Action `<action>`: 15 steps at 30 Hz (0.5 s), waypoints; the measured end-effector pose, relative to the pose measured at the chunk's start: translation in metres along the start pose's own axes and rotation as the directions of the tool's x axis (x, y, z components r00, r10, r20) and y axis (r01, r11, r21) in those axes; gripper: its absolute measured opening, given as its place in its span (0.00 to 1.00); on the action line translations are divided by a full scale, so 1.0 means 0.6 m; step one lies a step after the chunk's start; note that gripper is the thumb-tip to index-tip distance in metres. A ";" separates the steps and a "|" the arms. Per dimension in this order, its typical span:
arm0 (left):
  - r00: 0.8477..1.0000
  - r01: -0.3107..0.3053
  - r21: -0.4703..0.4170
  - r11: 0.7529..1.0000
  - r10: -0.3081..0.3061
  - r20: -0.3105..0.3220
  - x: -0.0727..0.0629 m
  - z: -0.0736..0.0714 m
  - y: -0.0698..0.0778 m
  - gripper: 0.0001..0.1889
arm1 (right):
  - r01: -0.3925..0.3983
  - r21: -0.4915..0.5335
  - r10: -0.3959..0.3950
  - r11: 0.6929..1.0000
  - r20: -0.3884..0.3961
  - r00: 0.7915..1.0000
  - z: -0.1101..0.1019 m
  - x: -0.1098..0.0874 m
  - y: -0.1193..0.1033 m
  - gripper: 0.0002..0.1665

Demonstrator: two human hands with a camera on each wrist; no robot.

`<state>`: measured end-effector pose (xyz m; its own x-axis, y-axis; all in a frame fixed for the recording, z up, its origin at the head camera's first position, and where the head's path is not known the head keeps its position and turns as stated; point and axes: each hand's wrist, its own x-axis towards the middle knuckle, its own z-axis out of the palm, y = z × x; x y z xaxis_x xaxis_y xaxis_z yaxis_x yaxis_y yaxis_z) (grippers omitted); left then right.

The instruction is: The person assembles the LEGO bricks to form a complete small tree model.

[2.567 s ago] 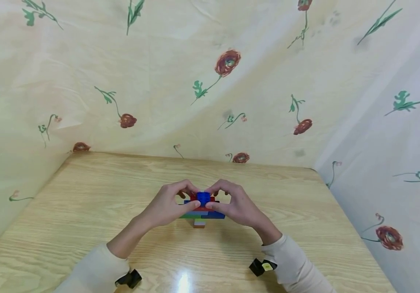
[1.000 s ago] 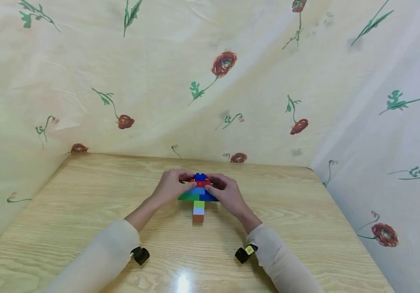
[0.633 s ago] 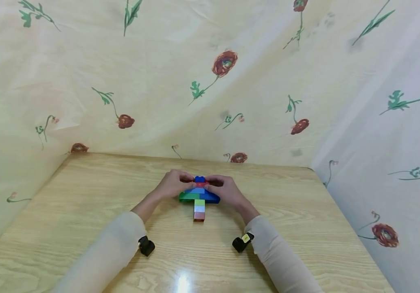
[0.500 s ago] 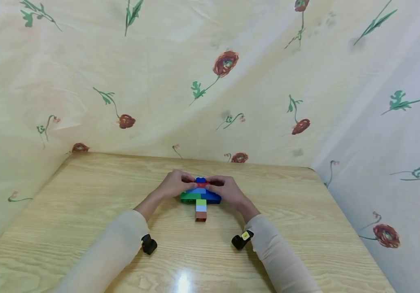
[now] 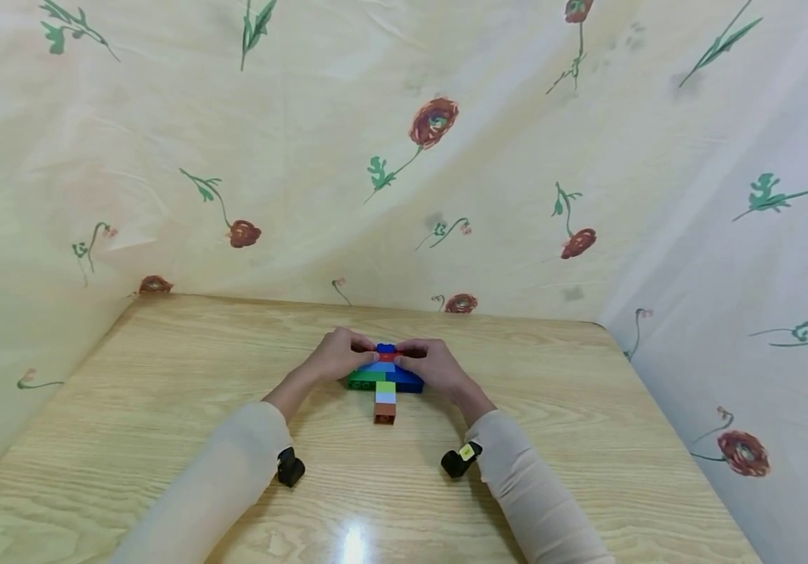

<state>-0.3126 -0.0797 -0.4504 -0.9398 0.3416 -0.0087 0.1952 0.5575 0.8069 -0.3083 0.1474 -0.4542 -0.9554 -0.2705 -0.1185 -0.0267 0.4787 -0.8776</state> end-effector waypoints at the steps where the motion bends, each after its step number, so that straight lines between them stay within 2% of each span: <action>1: 1.000 -0.001 0.003 1.000 0.001 0.002 0.001 0.000 -0.002 0.15 | 0.004 -0.003 -0.004 1.000 0.000 1.000 0.001 0.000 0.000 0.19; 5: 1.000 -0.007 0.019 1.000 0.008 -0.013 -0.001 -0.001 -0.006 0.16 | 0.028 -0.041 -0.028 0.999 -0.019 0.999 0.005 0.001 0.002 0.18; 8: 0.999 -0.021 0.030 0.999 0.023 -0.037 -0.012 -0.014 -0.001 0.18 | 0.071 -0.142 -0.080 0.987 -0.054 0.995 0.001 -0.004 0.002 0.19; 11: 0.996 -0.054 0.082 0.995 0.060 -0.072 -0.031 -0.048 0.014 0.22 | 0.141 -0.270 -0.169 0.953 -0.083 0.982 -0.017 -0.016 -0.011 0.21; 13: 0.990 -0.083 0.149 0.985 0.098 -0.096 -0.046 -0.079 0.031 0.25 | 0.198 -0.354 -0.245 0.914 -0.092 0.965 -0.038 -0.025 -0.025 0.22; 15: 0.985 -0.087 0.232 0.969 0.119 -0.128 -0.062 -0.110 0.053 0.28 | 0.236 -0.427 -0.304 0.873 -0.096 0.948 -0.060 -0.037 -0.045 0.23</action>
